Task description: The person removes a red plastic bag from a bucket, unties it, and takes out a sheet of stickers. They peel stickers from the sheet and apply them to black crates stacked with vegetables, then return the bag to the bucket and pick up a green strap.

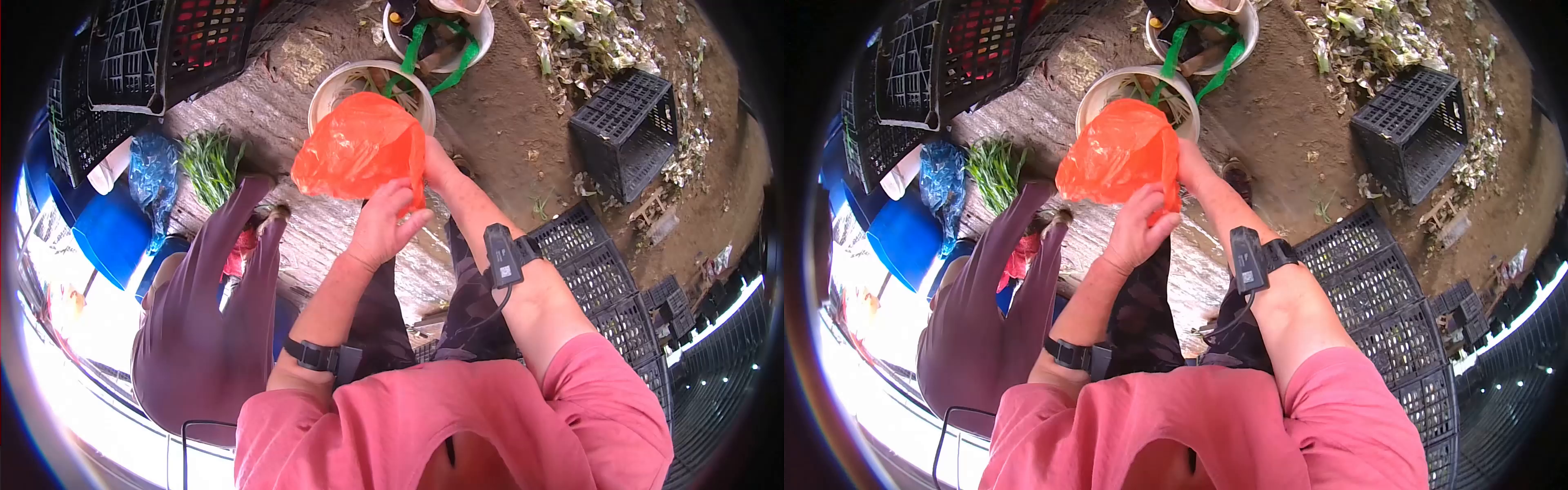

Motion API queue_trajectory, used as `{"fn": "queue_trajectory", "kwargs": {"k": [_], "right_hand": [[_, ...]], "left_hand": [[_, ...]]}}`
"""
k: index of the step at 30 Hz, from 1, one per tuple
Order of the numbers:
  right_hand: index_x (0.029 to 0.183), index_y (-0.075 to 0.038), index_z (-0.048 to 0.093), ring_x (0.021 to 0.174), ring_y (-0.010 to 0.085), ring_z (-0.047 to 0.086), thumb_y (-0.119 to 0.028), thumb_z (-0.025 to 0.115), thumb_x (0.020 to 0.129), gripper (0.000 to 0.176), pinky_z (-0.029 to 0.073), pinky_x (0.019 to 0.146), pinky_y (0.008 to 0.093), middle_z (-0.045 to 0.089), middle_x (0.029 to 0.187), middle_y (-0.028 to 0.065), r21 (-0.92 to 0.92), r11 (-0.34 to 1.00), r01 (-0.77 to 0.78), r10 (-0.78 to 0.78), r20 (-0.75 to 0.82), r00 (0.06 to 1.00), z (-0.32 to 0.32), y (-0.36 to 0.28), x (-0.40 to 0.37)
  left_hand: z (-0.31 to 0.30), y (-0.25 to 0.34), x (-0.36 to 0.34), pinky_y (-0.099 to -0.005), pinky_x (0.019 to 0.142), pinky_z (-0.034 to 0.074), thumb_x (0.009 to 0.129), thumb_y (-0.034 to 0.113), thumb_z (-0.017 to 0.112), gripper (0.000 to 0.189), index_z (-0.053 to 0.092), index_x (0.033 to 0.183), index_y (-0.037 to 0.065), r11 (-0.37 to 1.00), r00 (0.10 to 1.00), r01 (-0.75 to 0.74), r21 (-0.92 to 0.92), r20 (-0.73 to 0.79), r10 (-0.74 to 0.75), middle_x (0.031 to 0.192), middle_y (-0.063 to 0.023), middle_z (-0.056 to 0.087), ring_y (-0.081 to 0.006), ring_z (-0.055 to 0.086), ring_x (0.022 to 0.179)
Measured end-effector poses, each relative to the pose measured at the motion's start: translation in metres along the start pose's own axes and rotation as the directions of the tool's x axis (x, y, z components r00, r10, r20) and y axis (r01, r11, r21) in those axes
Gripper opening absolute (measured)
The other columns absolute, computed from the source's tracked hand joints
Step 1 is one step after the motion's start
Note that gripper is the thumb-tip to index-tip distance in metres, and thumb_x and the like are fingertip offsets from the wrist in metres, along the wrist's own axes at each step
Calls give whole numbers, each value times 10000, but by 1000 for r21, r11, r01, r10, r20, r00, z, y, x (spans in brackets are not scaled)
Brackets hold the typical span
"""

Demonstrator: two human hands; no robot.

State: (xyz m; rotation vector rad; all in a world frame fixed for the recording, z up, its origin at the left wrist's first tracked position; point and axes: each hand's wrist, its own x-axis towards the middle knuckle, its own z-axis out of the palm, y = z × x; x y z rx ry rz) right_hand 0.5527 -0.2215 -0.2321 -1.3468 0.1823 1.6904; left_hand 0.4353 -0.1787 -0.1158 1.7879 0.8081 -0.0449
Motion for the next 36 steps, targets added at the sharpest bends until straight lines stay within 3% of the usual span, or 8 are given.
{"fn": "queue_trajectory", "kwargs": {"k": [6, 12, 17, 21, 23, 25, 29, 36], "right_hand": [[1048, -34, 619, 704, 162, 617, -10, 478, 812, 276, 494, 682, 298, 662, 844, 84, -282, 946, -161, 163, -18, 986, 27, 13, -26], [940, -21, 616, 821, 157, 601, 14, 514, 777, 195, 474, 750, 288, 655, 862, 90, -697, 715, 59, 277, 359, 892, 57, 12, -79], [1125, -72, 535, 894, 198, 598, -64, 535, 838, 287, 477, 778, 303, 588, 1043, 116, -647, 705, 290, -468, -117, 876, 29, -46, -80], [1337, -55, 304, 1097, 236, 515, -123, 562, 867, 541, 393, 935, 304, 520, 1196, 155, -249, 963, 100, -66, 142, 988, 30, 24, -75], [1300, -42, 357, 1102, 208, 507, -104, 558, 862, 486, 390, 937, 297, 532, 1186, 118, -322, 936, 141, -175, -78, 982, 54, 38, -83], [1165, -19, 496, 1035, 209, 542, -33, 527, 854, 313, 431, 886, 313, 566, 1133, 117, -101, 991, 82, -104, -229, 968, 54, 13, -69], [1125, -22, 523, 992, 198, 560, -2, 512, 840, 286, 447, 858, 317, 593, 1084, 106, 240, 962, -127, 208, -352, 913, 41, 11, -40], [1057, -10, 567, 869, 185, 605, -96, 577, 810, 261, 473, 783, 319, 625, 978, 117, -496, 859, -130, 99, -88, 991, 24, 20, -33]], "left_hand": [[21, -59, -20, -308, 858, 449, 908, 279, 521, 347, 474, 1136, 22, 410, 358, 191, -892, -326, -875, 1094, -80, 549, -181, 535, 1009], [13, -69, -53, -303, 848, 473, 880, 69, 508, 393, 412, 1258, 15, 246, 461, 201, -948, -130, -878, 1185, -111, 516, -198, 552, 1020], [-15, -47, -60, -309, 844, 484, 854, -26, 464, 350, 471, 1203, -3, 198, 617, 298, -934, 30, -787, 1134, -106, 549, -190, 565, 1003], [-15, -41, -21, -293, 822, 483, 869, -9, 462, 316, 496, 1182, 8, 391, 677, 504, -770, 71, -733, 1096, -92, 561, -175, 561, 1007], [7, -58, -12, -314, 840, 470, 887, 39, 459, 322, 481, 1207, 24, -89, 749, 132, -987, 158, -644, 1161, -118, 525, -216, 555, 1027], [14, -48, -1, -350, 925, 416, 902, 164, 484, 382, 434, 1260, 40, 955, 955, 288, 76, -98, -281, 1263, -159, 439, -288, 489, 1121], [28, -40, -4, -379, 1015, 328, 858, 148, 530, 425, 448, 1249, 4, 936, 917, 351, -26, -191, -349, 1262, -202, 435, -285, 358, 1243], [27, -84, -14, -264, 860, 453, 844, -2, 483, 319, 534, 1156, -49, 83, 580, 355, -931, 149, -801, 1096, -131, 579, -181, 573, 972]]}}
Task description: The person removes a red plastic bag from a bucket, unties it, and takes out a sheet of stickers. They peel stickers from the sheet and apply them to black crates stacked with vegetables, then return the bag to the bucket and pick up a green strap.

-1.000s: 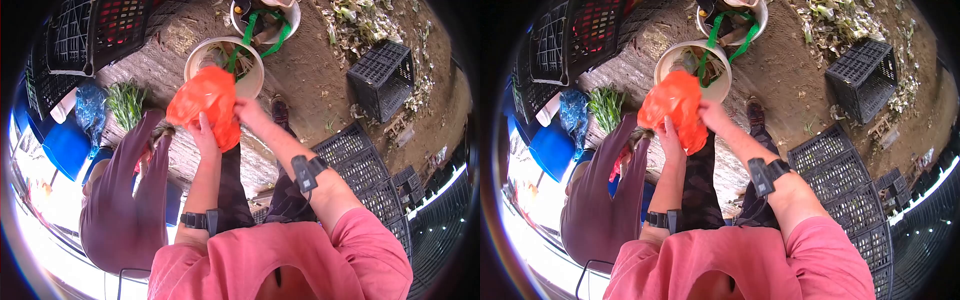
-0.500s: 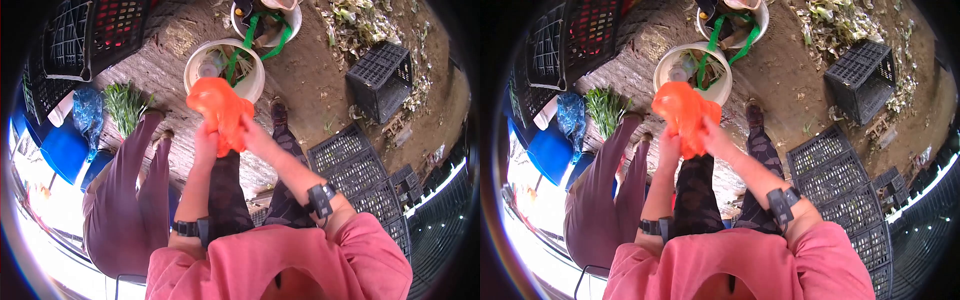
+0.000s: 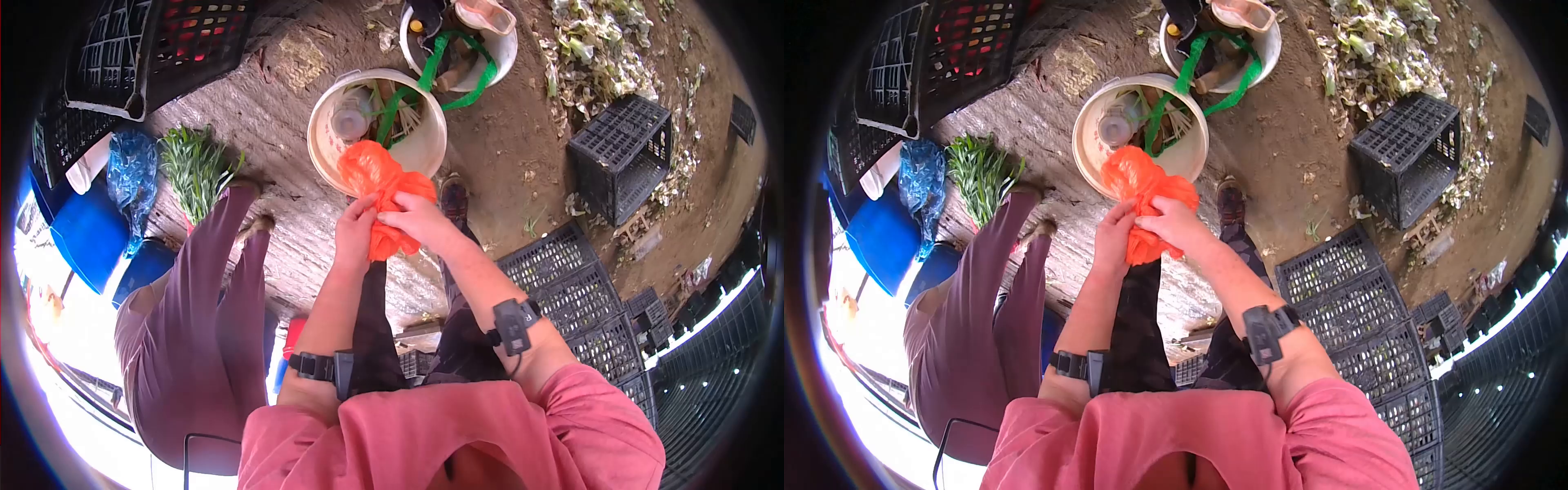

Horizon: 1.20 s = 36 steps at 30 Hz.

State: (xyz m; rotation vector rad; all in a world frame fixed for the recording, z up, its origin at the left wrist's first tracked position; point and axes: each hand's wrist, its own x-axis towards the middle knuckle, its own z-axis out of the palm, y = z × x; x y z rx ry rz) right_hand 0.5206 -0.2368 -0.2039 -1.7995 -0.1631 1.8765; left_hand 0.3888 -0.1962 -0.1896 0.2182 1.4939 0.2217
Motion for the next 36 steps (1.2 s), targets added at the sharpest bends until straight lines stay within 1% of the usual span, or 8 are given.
{"fn": "queue_trajectory", "kwargs": {"k": [2, 3, 5, 9, 11, 14, 21, 36], "right_hand": [[969, -14, 629, 783, 134, 599, -133, 616, 792, 213, 477, 721, 266, 645, 844, 87, -13, 991, 136, -136, -7, 991, -15, -8, 17], [956, -31, 651, 688, 112, 584, -105, 615, 779, 195, 469, 652, 240, 640, 768, 52, 181, 982, -58, 99, -223, 970, -14, -22, 29], [931, -41, 671, 615, 123, 568, -94, 624, 756, 190, 462, 610, 251, 631, 722, 30, 233, 942, 241, -162, -315, 935, -8, -6, 87], [916, -42, 684, 742, 140, 589, -155, 660, 726, 222, 460, 684, 276, 662, 806, 43, 164, 979, 117, -71, -265, 962, 2, 6, 172], [938, -49, 680, 781, 90, 558, -169, 630, 784, 201, 420, 672, 243, 653, 872, 33, 372, 923, -102, 208, -256, 944, 5, -21, 151], [931, -56, 665, 801, 92, 559, -187, 602, 820, 183, 426, 687, 244, 645, 876, 17, 257, 952, 167, -60, -380, 923, -18, -26, 80], [782, -7, 613, 612, 109, 501, -226, 515, 892, 265, 377, 527, 238, 549, 666, 41, 545, 819, 180, 59, -393, 918, -89, -29, -74], [506, 14, 566, 506, 203, 461, -290, 623, 772, 408, 335, 478, 300, 520, 537, 118, 698, 646, -309, 137, 292, 946, -135, 29, -240]], "left_hand": [[-13, -6, 4, -263, 855, 449, 839, -12, 479, 292, 564, 1117, -41, 988, 997, -63, 138, -43, 70, 1058, -121, 590, -172, 570, 959], [-18, -9, 3, -261, 850, 445, 833, -22, 476, 271, 595, 1077, -33, 953, 988, -106, 285, -82, 134, 1021, -110, 600, -163, 567, 945], [-22, -15, 2, -257, 852, 440, 828, -30, 474, 252, 616, 1035, -24, 949, 988, -111, 296, -70, 137, 1006, -99, 605, -160, 566, 947], [-23, -19, -8, -255, 859, 428, 812, -49, 475, 229, 654, 945, 1, 886, 977, -199, 418, 11, 214, 985, -79, 610, -165, 564, 943], [-20, -10, -18, -263, 845, 434, 805, -54, 479, 221, 655, 924, 7, 834, 962, -252, 491, 33, 271, 959, -93, 600, -187, 570, 929], [-8, 2, -24, -311, 786, 463, 778, -41, 494, 214, 647, 915, 21, 609, 853, -480, 632, 173, 492, 942, -126, 572, -268, 577, 893], [55, 32, 43, -377, 795, 468, 795, 65, 494, 221, 619, 976, 43, 141, 772, -496, 857, 361, 523, 1029, -146, 557, -312, 566, 925], [119, 22, 135, -430, 877, 445, 840, 128, 439, 368, 448, 1204, 74, -167, 884, -354, 920, 388, 261, 1268, -179, 379, -340, 531, 1044]]}}
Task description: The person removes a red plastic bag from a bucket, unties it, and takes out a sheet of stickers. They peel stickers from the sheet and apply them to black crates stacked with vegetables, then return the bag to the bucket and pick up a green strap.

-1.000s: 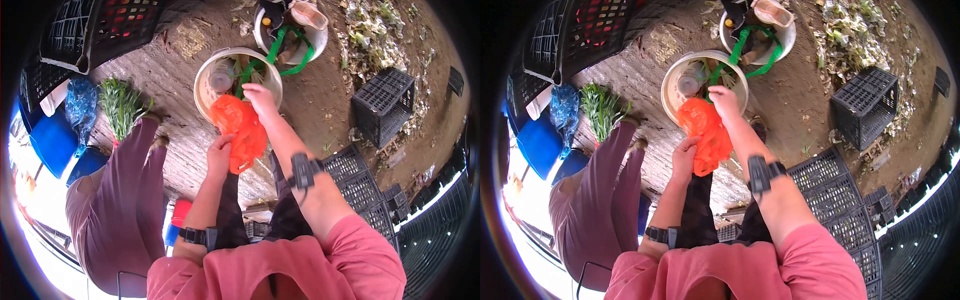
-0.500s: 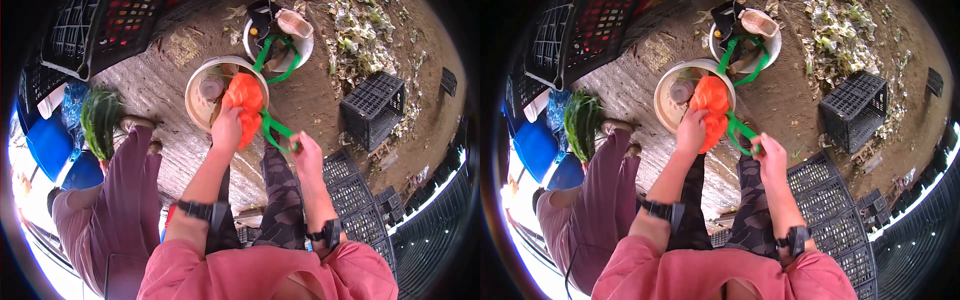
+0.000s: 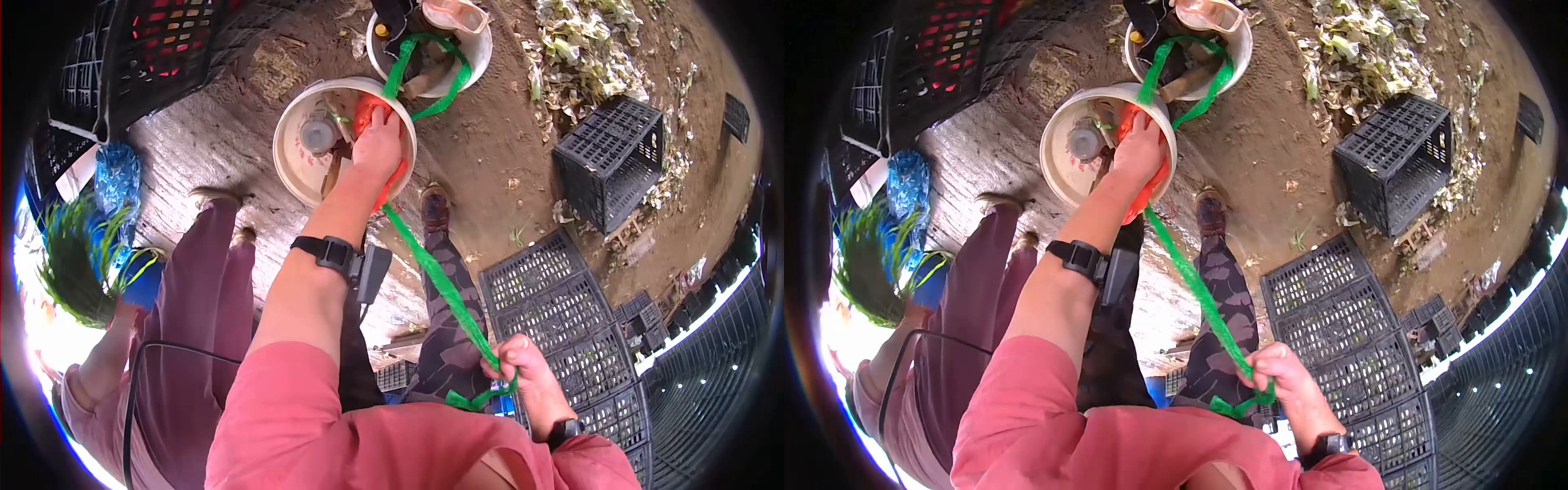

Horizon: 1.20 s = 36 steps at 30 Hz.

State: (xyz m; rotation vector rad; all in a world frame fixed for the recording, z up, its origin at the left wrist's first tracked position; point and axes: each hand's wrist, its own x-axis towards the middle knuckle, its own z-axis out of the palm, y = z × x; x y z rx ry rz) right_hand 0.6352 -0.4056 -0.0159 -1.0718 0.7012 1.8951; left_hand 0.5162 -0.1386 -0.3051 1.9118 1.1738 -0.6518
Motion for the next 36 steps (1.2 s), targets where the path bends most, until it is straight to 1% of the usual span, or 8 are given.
{"fn": "queue_trajectory", "kwargs": {"k": [5, 13, 24, 27, 33, 34, 35, 36], "right_hand": [[565, 24, 598, 563, 198, 493, -249, 599, 811, 367, 364, 521, 286, 549, 580, 109, -22, 1000, 14, -17, -123, 992, -12, -6, -17], [586, 22, 597, 606, 178, 515, -214, 589, 825, 336, 395, 575, 268, 571, 621, 98, -58, 990, -131, 125, -90, 988, -29, 14, -1], [572, -30, 539, 468, 126, 479, -124, 569, 781, 231, 380, 446, 238, 526, 549, 52, -115, 962, -249, 193, -363, 911, -66, 10, -26], [622, -101, 423, 416, 116, 440, -98, 546, 720, 158, 349, 348, 252, 445, 518, 20, -14, 954, 299, -205, -760, 617, -106, -28, -39], [809, -92, 578, 825, 144, 563, -241, 601, 834, 152, 498, 681, 291, 591, 818, 73, -653, 366, 663, -699, -663, -267, -178, -188, -111], [862, -74, 603, 876, 167, 575, -215, 589, 838, 144, 498, 733, 309, 601, 913, 101, -984, 178, -1, -894, -161, -419, -152, -207, -92], [916, -55, 628, 928, 190, 587, -189, 576, 842, 161, 498, 784, 327, 612, 1009, 128, -742, -141, -656, -926, 334, -178, -107, -222, -61], [993, -64, 639, 1008, 198, 578, -158, 570, 837, 195, 495, 808, 318, 585, 1129, 141, -985, 102, 137, -951, -137, -279, -57, -236, -17]], "left_hand": [[-27, -8, -45, -415, 857, 449, 848, 196, 500, 320, 511, 1149, 87, 955, 883, -286, 83, -365, 296, 1186, -174, 478, -330, 533, 1016], [-35, -72, -45, -381, 880, 440, 813, 280, 583, 393, 536, 1146, 75, 856, 904, 126, -502, -297, -307, 1154, -164, 518, -303, 548, 1000], [17, -10, -37, -374, 739, 480, 769, 177, 565, 502, 438, 1249, 97, 883, 956, -72, 464, -221, 194, 1241, -146, 470, -242, 586, 920], [8, -21, -44, -390, 709, 482, 782, 125, 524, 336, 514, 1117, 103, 886, 976, -211, 412, 139, 168, 1061, -114, 554, -225, 594, 894], [-8, -52, -117, -404, 694, 483, 770, 111, 532, 289, 579, 1053, 150, 996, 970, -63, 59, -233, 75, 923, -88, 565, -291, 593, 832], [-10, -55, -126, -410, 719, 482, 772, 114, 530, 316, 580, 1081, 155, 998, 981, 39, -56, -187, -49, 937, -91, 565, -302, 586, 848], [-12, -54, -132, -410, 719, 482, 772, 114, 530, 316, 580, 1081, 155, 997, 980, 34, -63, -193, -45, 937, -91, 565, -302, 586, 848], [-14, -55, -139, -411, 734, 480, 772, 120, 530, 322, 581, 1088, 147, 985, 976, 73, -155, -192, -103, 954, -97, 566, -309, 581, 860]]}}
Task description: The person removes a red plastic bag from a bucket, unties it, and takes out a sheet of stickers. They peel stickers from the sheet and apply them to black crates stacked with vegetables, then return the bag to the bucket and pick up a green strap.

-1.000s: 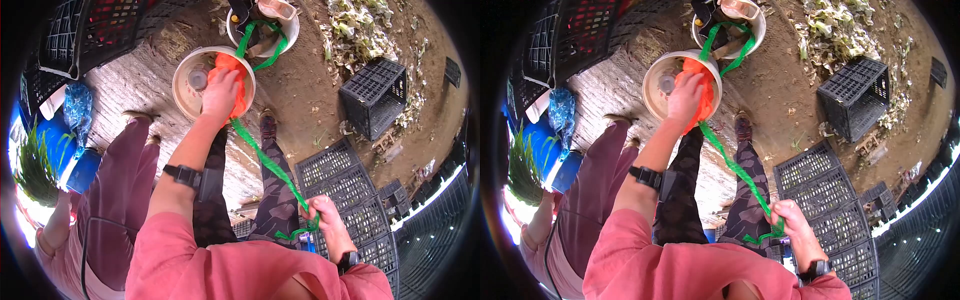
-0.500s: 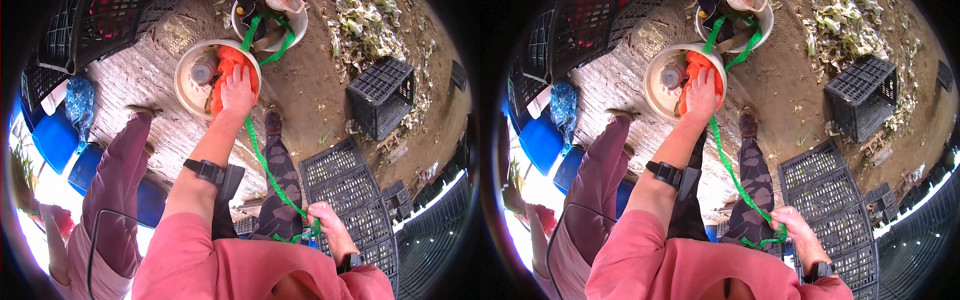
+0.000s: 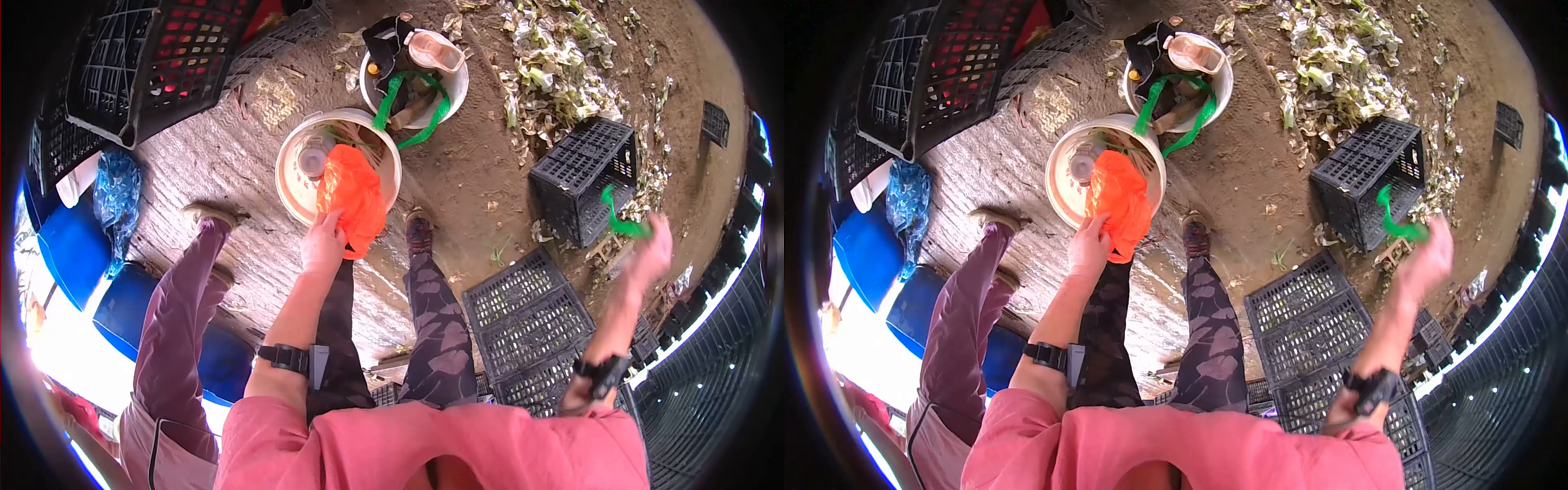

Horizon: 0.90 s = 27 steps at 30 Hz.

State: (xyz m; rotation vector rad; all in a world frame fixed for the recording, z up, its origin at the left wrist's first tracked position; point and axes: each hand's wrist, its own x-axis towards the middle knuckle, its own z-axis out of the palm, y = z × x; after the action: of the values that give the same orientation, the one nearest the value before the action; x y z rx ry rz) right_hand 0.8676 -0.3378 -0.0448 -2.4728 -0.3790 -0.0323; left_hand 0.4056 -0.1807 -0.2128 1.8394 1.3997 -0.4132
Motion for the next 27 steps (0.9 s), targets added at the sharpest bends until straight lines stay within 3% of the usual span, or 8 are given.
{"fn": "queue_trajectory", "kwargs": {"k": [1, 5, 11, 13, 15, 19, 23, 27], "right_hand": [[1001, -64, 651, 959, 179, 591, -148, 573, 837, 201, 484, 809, 299, 600, 1109, 114, -167, 956, 242, -183, 305, 935, 37, -31, -8], [1029, -76, 654, 888, 173, 602, -186, 608, 807, 252, 449, 828, 267, 656, 972, 88, 30, 1000, -9, -19, 795, 606, 190, -35, -58], [1017, -132, 637, 907, 266, 596, -208, 662, 760, 269, 486, 817, 363, 586, 1107, 103, -191, 665, 722, -422, 703, 573, 221, -84, -164], [1015, -118, 635, 981, 270, 566, -175, 638, 774, 247, 475, 838, 351, 566, 1142, 122, 142, 912, 384, -362, 718, 595, 218, -102, -197], [1054, -96, 611, 1042, 288, 534, -147, 620, 779, 280, 449, 877, 365, 548, 1160, 148, 156, 986, -60, -121, 913, 390, 230, -111, -251], [1139, -49, 544, 1092, 316, 510, -117, 586, 782, 365, 416, 912, 385, 527, 1176, 193, 28, 999, 31, -41, 803, 595, 330, -78, -298], [1093, -40, 572, 982, 332, 575, -86, 550, 767, 330, 444, 851, 384, 606, 1044, 198, -186, 938, -292, 323, 778, 540, 406, -23, -305], [954, -26, 642, 799, 265, 633, -129, 596, 735, 247, 481, 723, 339, 657, 856, 153, -42, 980, -193, 170, 675, 718, 414, -30, -307]], "left_hand": [[-3, -2, -6, -411, 748, 477, 772, 125, 529, 328, 582, 1095, 139, 995, 998, 61, -81, -3, -62, 971, -104, 567, -317, 576, 871], [4, -22, -24, -354, 783, 467, 761, 42, 528, 319, 607, 1068, 74, 962, 983, 99, -255, -124, -134, 980, -138, 574, -299, 570, 889], [1, -38, -49, -325, 764, 464, 780, 18, 533, 307, 592, 1080, 47, 815, 961, 162, -557, -99, -259, 959, -119, 548, -256, 567, 859], [4, -41, -52, -312, 756, 465, 778, 9, 533, 311, 591, 1082, 48, 818, 953, 163, -551, -126, -275, 956, -114, 545, -243, 564, 850], [11, -47, -56, -299, 748, 466, 777, 0, 533, 316, 590, 1084, 50, 824, 946, 163, -543, -152, -287, 952, -110, 543, -230, 562, 841], [31, -58, -55, -258, 607, 465, 827, -29, 487, 288, 580, 1085, 57, 567, 912, 241, -788, -17, -411, 920, -61, 499, -140, 537, 717], [33, -60, -64, -200, 485, 406, 867, -59, 431, 277, 546, 1091, 57, 337, 883, 229, -913, 49, -468, 919, -12, 445, -62, 474, 611], [34, -64, -77, -188, 474, 374, 869, -60, 432, 289, 496, 1127, 53, 287, 864, 175, -942, 7, -503, 854, -26, 506, -57, 459, 580]]}}
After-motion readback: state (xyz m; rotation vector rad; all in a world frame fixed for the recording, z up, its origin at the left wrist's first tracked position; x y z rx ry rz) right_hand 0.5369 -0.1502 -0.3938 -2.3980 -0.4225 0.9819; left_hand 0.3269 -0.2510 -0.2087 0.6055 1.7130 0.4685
